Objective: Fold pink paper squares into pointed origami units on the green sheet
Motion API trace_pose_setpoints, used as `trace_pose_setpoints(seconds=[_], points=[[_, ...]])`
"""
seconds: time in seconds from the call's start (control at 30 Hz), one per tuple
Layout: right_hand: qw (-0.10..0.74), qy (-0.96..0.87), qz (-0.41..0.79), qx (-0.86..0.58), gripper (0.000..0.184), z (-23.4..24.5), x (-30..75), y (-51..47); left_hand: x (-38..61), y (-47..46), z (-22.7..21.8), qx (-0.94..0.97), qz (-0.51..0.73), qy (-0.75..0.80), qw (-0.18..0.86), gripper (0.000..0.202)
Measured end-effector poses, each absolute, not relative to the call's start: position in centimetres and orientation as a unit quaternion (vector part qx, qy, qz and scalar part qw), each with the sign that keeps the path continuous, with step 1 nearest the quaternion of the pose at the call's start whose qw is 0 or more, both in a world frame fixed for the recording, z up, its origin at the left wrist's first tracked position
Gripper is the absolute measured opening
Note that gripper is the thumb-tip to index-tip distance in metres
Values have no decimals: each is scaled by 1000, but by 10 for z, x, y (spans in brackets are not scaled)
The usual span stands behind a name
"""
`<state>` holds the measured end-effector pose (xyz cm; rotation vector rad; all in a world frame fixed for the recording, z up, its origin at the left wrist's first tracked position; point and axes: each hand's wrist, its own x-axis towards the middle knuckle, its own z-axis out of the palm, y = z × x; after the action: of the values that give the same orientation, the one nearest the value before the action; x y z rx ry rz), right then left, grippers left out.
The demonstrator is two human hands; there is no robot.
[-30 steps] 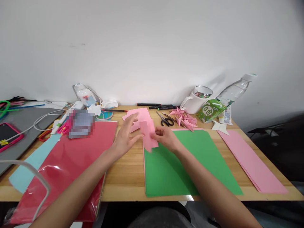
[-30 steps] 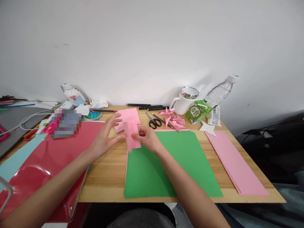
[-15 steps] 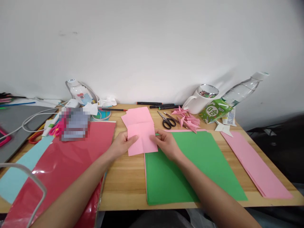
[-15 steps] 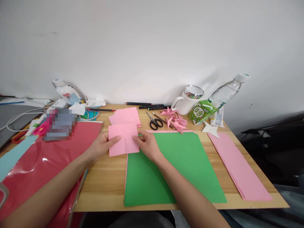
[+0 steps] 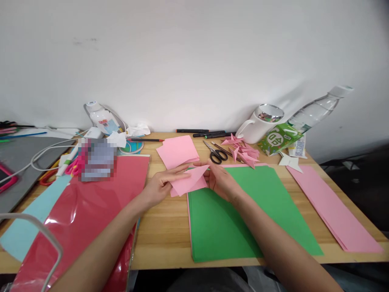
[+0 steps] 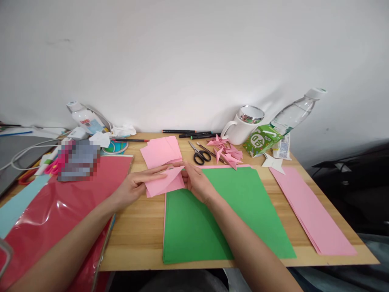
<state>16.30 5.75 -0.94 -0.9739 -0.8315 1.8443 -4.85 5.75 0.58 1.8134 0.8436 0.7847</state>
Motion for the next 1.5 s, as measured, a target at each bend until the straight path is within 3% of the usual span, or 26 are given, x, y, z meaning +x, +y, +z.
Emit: trace_pose_setpoints(seconds=[0.33,0.5,0.63,0.73,0.87,1.03,1.2,1.4,1.5], points=[[415,-337,751,-387,31,-8,169,59,-45,54,7,731,288,342,516,42],[377,-353,761,-391,55,-7,172,56,-45,53,8,731,285,339,519,41],[377,-375,741,-409,43,-8,172,54,-46,53,6,715,263,359,540,38],[410,-411,693,-427,39,-11,173,56,-48,53,8,672,254,361,595,37],[456,-529,567,-438,46,-12,171,54,-47,51,11,539,290,332,718,60],[452,-598,517,-413,63,-12,157,41,-41,49,10,492,291,431,698,55],[480,-531,561,-416,55,-16,145,35,-36,47,11,527,304,457,649,37],[480,-483,587,-437,31,-10,144,37,-35,46,14,527,327,471,627,34],[484,-477,593,-432,29,-6,143,35,-35,46,14,527,337,452,636,35]])
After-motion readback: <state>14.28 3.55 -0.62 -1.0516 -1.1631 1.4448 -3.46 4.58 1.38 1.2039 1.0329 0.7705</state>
